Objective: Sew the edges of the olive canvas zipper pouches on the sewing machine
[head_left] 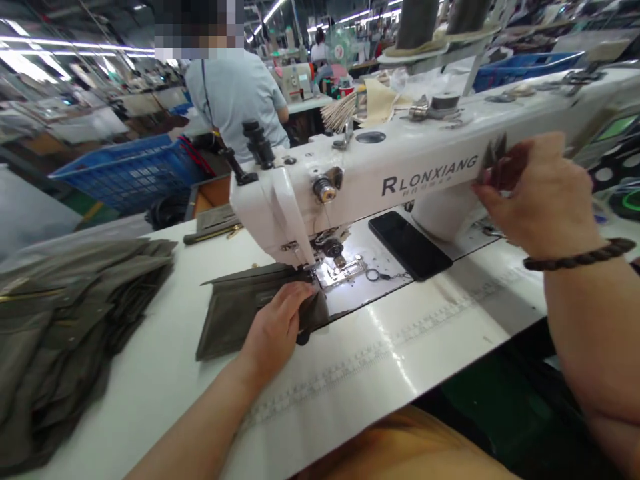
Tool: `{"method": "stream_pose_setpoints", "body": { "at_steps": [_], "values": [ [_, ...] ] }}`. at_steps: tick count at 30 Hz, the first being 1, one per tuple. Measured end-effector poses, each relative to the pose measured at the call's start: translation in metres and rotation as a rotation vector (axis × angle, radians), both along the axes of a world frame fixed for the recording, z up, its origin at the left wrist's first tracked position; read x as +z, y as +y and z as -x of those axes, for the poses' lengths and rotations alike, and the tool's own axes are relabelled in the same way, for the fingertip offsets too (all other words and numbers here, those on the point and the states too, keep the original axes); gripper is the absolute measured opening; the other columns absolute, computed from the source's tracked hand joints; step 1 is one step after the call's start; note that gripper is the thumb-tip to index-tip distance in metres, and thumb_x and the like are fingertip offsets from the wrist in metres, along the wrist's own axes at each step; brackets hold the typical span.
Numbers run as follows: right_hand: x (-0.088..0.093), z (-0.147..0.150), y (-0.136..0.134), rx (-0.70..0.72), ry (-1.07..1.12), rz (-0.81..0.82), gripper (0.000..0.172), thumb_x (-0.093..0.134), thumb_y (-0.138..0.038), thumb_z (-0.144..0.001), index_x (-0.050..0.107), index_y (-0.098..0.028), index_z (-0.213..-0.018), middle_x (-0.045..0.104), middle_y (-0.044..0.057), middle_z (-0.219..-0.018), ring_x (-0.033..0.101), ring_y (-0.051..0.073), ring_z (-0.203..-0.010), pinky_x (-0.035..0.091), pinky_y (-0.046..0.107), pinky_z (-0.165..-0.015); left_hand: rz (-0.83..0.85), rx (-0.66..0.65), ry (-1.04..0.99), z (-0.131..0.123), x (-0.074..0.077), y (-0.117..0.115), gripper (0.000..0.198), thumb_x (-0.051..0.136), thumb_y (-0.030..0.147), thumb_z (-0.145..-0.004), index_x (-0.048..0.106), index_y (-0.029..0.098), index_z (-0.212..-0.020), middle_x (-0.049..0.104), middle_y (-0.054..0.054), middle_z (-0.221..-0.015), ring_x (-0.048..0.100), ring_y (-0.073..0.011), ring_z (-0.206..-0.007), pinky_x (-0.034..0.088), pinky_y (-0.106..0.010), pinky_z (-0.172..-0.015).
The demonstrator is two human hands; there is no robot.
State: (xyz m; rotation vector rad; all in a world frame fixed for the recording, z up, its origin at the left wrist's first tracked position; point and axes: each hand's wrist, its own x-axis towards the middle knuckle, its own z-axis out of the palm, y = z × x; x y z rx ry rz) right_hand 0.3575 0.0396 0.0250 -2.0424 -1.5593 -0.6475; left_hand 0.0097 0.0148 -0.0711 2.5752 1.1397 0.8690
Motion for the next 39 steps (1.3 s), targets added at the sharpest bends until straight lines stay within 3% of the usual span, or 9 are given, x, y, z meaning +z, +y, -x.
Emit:
{"method": "stream_pose_setpoints", "body": {
  "at_steps": [2,6,8,10,13,15,19,25,39],
  "values": [
    [0.004,0.0,-0.006,0.101,0.081,0.159,0.032,0.056,-0.029,-0.069,0.048,-0.014,-0.096,0.057,0.006,-0.073,0.052,0.017,-0.062,0.035,0.028,-0.054,0.003,-0.049,0.023,0.0,0.0,-0.002,0.032,0.032,0.001,-0.078,0.055,0.017,-0.095,0.052,-0.009,-0.108,0.053,-0.0159,-0.099,0.047,-0.029,-0.083],
    [-0.004,0.025,-0.031,0.743,0.315,0.597,0.013,0.043,-0.033,-0.08,0.048,-0.021,-0.081,0.052,0.0,-0.065,0.047,0.013,-0.055,0.035,0.024,-0.048,0.031,-0.073,0.06,0.0,0.001,-0.004,0.013,0.048,0.015,-0.08,0.057,0.015,-0.09,0.051,-0.01,-0.107,0.053,-0.0184,-0.098,0.047,-0.032,-0.084],
    [-0.015,0.051,-0.035,0.965,0.239,0.672,0.016,0.036,-0.029,-0.086,0.047,-0.02,-0.079,0.049,0.0,-0.064,0.046,0.012,-0.055,0.034,0.023,-0.048,0.045,-0.075,0.086,-0.001,0.001,-0.003,0.017,0.057,0.024,-0.077,0.056,0.014,-0.09,0.053,-0.011,-0.104,0.052,-0.0206,-0.098,0.046,-0.034,-0.084],
    [-0.027,0.079,-0.031,1.133,0.056,0.691,0.017,0.034,-0.014,-0.084,0.051,-0.018,-0.088,0.053,0.005,-0.084,0.05,0.013,-0.069,0.037,0.025,-0.06,0.048,-0.07,0.097,-0.001,0.0,-0.002,0.018,0.059,0.026,-0.075,0.056,0.013,-0.087,0.054,-0.011,-0.101,0.053,-0.0201,-0.096,0.047,-0.034,-0.083],
    [-0.044,0.111,-0.017,1.148,-0.27,0.633,0.028,0.04,-0.005,-0.078,0.054,-0.018,-0.099,0.052,0.005,-0.088,0.049,0.013,-0.065,0.034,0.028,-0.059,0.03,-0.057,0.072,-0.001,0.0,0.0,0.012,0.056,0.023,-0.078,0.056,0.013,-0.085,0.056,-0.009,-0.097,0.054,-0.0175,-0.092,0.048,-0.031,-0.08],
    [-0.051,0.122,-0.01,1.13,-0.357,0.605,0.021,0.046,-0.016,-0.081,0.055,-0.018,-0.1,0.052,0.004,-0.082,0.049,0.015,-0.064,0.033,0.029,-0.058,0.015,-0.056,0.057,0.0,0.0,0.001,0.01,0.055,0.021,-0.079,0.057,0.013,-0.085,0.056,-0.009,-0.096,0.055,-0.0165,-0.09,0.048,-0.03,-0.08],
    [-0.061,0.129,-0.005,1.111,-0.324,0.58,0.023,0.049,-0.034,-0.083,0.056,-0.017,-0.097,0.053,0.004,-0.078,0.048,0.017,-0.065,0.031,0.03,-0.059,0.008,-0.056,0.048,0.002,0.001,0.001,0.011,0.054,0.021,-0.079,0.057,0.013,-0.086,0.056,-0.009,-0.095,0.056,-0.0164,-0.09,0.048,-0.029,-0.079],
    [-0.069,0.132,-0.008,1.132,-0.303,0.514,0.028,0.05,-0.035,-0.082,0.054,-0.017,-0.103,0.052,0.003,-0.079,0.046,0.016,-0.063,0.029,0.03,-0.058,0.014,-0.059,0.053,0.002,0.001,0.001,0.012,0.055,0.021,-0.079,0.057,0.012,-0.086,0.057,-0.009,-0.093,0.056,-0.0159,-0.088,0.049,-0.028,-0.077],
    [-0.071,0.133,-0.01,1.115,-0.277,0.583,0.025,0.047,-0.038,-0.083,0.055,-0.02,-0.099,0.051,0.003,-0.079,0.045,0.017,-0.064,0.027,0.03,-0.056,0.004,-0.064,0.043,0.002,0.0,0.002,0.01,0.054,0.021,-0.079,0.057,0.012,-0.085,0.058,-0.008,-0.092,0.057,-0.0155,-0.087,0.05,-0.028,-0.076]
  ]
}}
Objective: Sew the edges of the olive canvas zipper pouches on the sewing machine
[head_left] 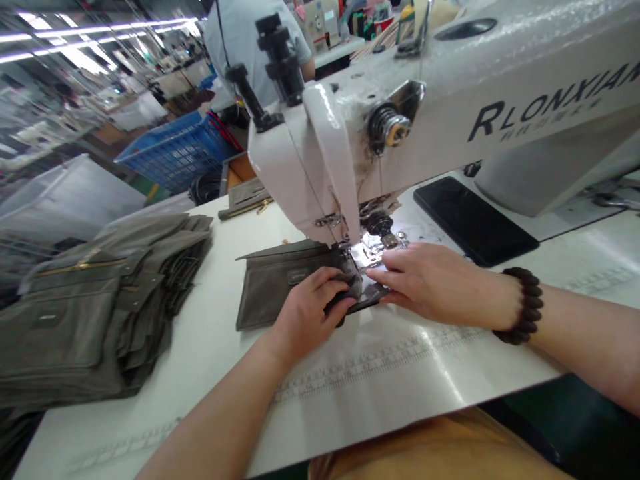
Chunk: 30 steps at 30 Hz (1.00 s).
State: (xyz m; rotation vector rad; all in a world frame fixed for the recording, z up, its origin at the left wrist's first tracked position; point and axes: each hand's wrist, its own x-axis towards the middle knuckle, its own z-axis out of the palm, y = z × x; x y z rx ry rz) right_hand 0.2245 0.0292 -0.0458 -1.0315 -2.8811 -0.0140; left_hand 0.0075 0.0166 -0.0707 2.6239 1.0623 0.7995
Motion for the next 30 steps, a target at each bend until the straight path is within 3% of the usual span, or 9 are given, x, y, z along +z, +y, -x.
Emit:
{"method": "stream_pose_setpoints", "body": {
  "at_steps": [14,30],
  "values": [
    [-0.0001,0.0012,0.0015,-0.008,-0.002,0.026,0.025,0.048,-0.036,-0.083,0.055,-0.02,-0.101,0.051,0.003,-0.081,0.047,0.017,-0.066,0.029,0.03,-0.057,0.007,0.005,-0.003,-0.0004,0.0003,-0.0002,0.011,0.054,0.022,-0.08,0.057,0.013,-0.084,0.058,-0.008,-0.092,0.057,-0.0153,-0.085,0.05,-0.028,-0.075],
    [-0.0027,0.007,0.0001,-0.007,0.003,0.063,0.024,0.045,-0.036,-0.084,0.057,-0.019,-0.094,0.051,0.003,-0.074,0.043,0.014,-0.06,0.019,0.028,-0.05,-0.011,-0.036,-0.021,-0.0014,-0.0007,0.0008,0.012,0.054,0.021,-0.08,0.061,0.013,-0.076,0.06,-0.007,-0.087,0.056,-0.0142,-0.08,0.05,-0.027,-0.072]
  ]
}}
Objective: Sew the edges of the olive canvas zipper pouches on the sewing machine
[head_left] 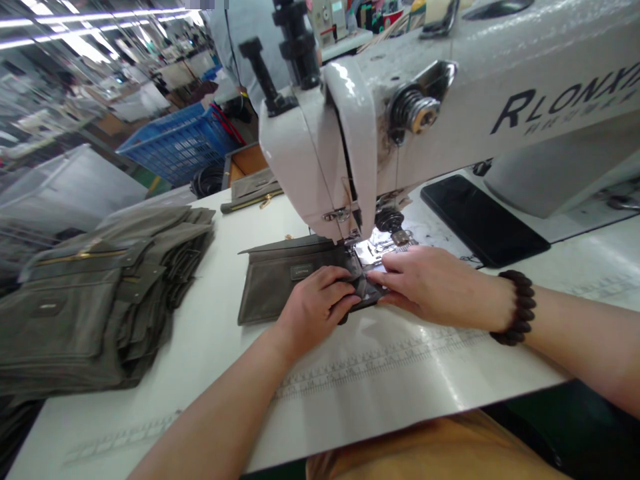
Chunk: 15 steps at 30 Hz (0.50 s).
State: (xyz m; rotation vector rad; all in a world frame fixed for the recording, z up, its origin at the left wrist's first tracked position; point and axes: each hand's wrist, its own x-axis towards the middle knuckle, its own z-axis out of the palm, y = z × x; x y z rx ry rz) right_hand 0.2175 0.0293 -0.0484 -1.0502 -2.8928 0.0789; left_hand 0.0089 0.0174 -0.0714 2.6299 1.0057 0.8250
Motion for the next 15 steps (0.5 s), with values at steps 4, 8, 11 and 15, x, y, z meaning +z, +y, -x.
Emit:
{"method": "stream_pose_setpoints", "body": {
  "at_steps": [4,8,11,15],
  "values": [
    [-0.002,-0.001,0.004,0.065,-0.007,0.0,0.027,0.041,-0.039,-0.086,0.058,-0.019,-0.095,0.05,0.003,-0.075,0.042,0.014,-0.06,0.019,0.027,-0.05,0.005,-0.018,0.007,0.0,-0.001,0.001,0.015,0.053,0.024,-0.081,0.062,0.013,-0.074,0.06,-0.006,-0.086,0.056,-0.0141,-0.079,0.049,-0.027,-0.07],
    [-0.001,-0.007,0.016,0.199,-0.004,0.04,0.03,0.04,-0.041,-0.087,0.057,-0.022,-0.103,0.051,0.002,-0.077,0.043,0.013,-0.061,0.022,0.027,-0.051,0.017,-0.035,0.014,0.0,-0.001,0.001,0.013,0.055,0.023,-0.079,0.062,0.013,-0.075,0.059,-0.007,-0.087,0.055,-0.0148,-0.079,0.048,-0.027,-0.071],
    [-0.001,-0.012,0.025,0.277,0.03,0.073,0.03,0.04,-0.039,-0.087,0.057,-0.022,-0.105,0.051,0.002,-0.077,0.044,0.012,-0.06,0.023,0.026,-0.051,0.026,-0.041,0.029,0.0,0.0,0.001,0.012,0.055,0.022,-0.079,0.062,0.013,-0.075,0.059,-0.007,-0.088,0.054,-0.0152,-0.08,0.048,-0.028,-0.07],
    [0.0,-0.015,0.03,0.32,0.035,0.111,0.028,0.041,-0.037,-0.087,0.058,-0.022,-0.104,0.05,0.002,-0.077,0.042,0.011,-0.057,0.023,0.025,-0.051,0.04,-0.053,0.041,-0.001,0.001,0.002,0.012,0.055,0.021,-0.08,0.062,0.013,-0.073,0.059,-0.007,-0.088,0.053,-0.0151,-0.08,0.047,-0.028,-0.071]
  ]
}}
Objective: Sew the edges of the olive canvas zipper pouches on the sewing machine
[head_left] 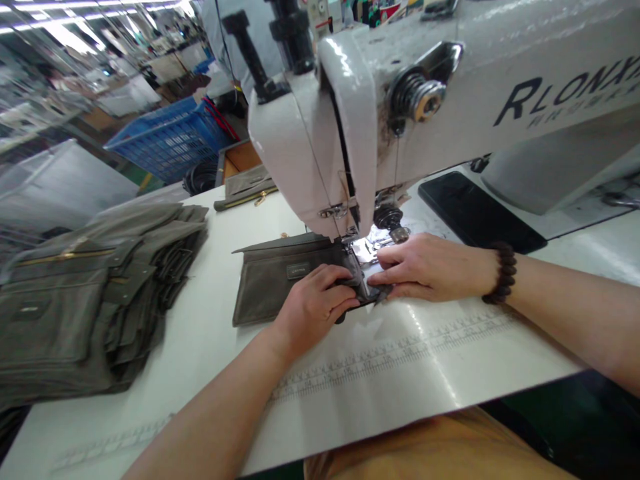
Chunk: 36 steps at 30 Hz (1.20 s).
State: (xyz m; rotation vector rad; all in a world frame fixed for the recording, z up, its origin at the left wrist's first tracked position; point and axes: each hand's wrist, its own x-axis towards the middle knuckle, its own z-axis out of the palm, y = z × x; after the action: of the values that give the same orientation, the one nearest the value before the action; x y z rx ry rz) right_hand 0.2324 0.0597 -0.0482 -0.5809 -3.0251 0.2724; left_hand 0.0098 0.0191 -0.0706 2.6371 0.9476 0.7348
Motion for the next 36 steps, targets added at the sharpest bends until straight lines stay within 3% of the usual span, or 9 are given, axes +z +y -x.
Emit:
{"method": "stream_pose_setpoints", "body": {
  "at_steps": [8,13,16,20,28,36],
  "values": [
    [0.011,-0.013,0.001,0.071,0.138,0.179,0.032,0.036,-0.037,-0.089,0.058,-0.021,-0.106,0.049,0.003,-0.079,0.044,0.012,-0.067,0.03,0.025,-0.059,0.002,-0.017,0.034,0.002,-0.001,0.001,0.017,0.051,0.02,-0.082,0.061,0.014,-0.07,0.059,-0.007,-0.09,0.053,-0.0149,-0.08,0.047,-0.028,-0.07],
    [0.007,-0.01,-0.005,-0.063,0.041,-0.092,0.032,0.038,-0.036,-0.088,0.056,-0.019,-0.109,0.051,0.005,-0.081,0.043,0.015,-0.067,0.028,0.029,-0.06,0.01,-0.008,0.029,0.003,-0.001,0.001,0.015,0.052,0.02,-0.081,0.061,0.014,-0.07,0.059,-0.007,-0.091,0.053,-0.0154,-0.082,0.047,-0.028,-0.071],
    [0.003,-0.002,-0.009,-0.079,-0.004,-0.16,0.03,0.043,-0.035,-0.086,0.057,-0.019,-0.107,0.051,0.004,-0.078,0.043,0.014,-0.063,0.026,0.029,-0.056,0.01,-0.007,0.023,0.003,-0.001,0.001,0.014,0.053,0.019,-0.081,0.061,0.014,-0.072,0.059,-0.006,-0.091,0.053,-0.0151,-0.082,0.047,-0.028,-0.072],
    [0.002,0.004,-0.012,-0.102,-0.022,-0.19,0.028,0.047,-0.038,-0.083,0.059,-0.022,-0.104,0.05,0.002,-0.074,0.038,0.012,-0.055,0.021,0.028,-0.052,0.015,-0.008,0.022,0.004,-0.001,0.001,0.013,0.053,0.02,-0.081,0.061,0.015,-0.072,0.059,-0.006,-0.09,0.053,-0.0146,-0.081,0.047,-0.028,-0.071],
    [-0.002,0.006,-0.012,-0.095,-0.023,-0.174,0.033,0.044,-0.041,-0.085,0.057,-0.021,-0.107,0.049,0.002,-0.075,0.041,0.013,-0.059,0.021,0.028,-0.052,0.011,-0.009,0.02,0.004,-0.001,0.001,0.013,0.054,0.02,-0.08,0.061,0.014,-0.071,0.059,-0.007,-0.09,0.053,-0.0149,-0.081,0.047,-0.028,-0.071],
    [-0.005,0.011,-0.015,-0.097,0.002,-0.194,0.029,0.042,-0.039,-0.086,0.06,-0.018,-0.095,0.048,0.002,-0.071,0.038,0.012,-0.056,0.021,0.028,-0.052,0.012,-0.014,0.014,0.003,-0.001,0.002,0.014,0.053,0.019,-0.081,0.061,0.013,-0.072,0.059,-0.007,-0.09,0.053,-0.0149,-0.081,0.046,-0.027,-0.071]
  ]
}}
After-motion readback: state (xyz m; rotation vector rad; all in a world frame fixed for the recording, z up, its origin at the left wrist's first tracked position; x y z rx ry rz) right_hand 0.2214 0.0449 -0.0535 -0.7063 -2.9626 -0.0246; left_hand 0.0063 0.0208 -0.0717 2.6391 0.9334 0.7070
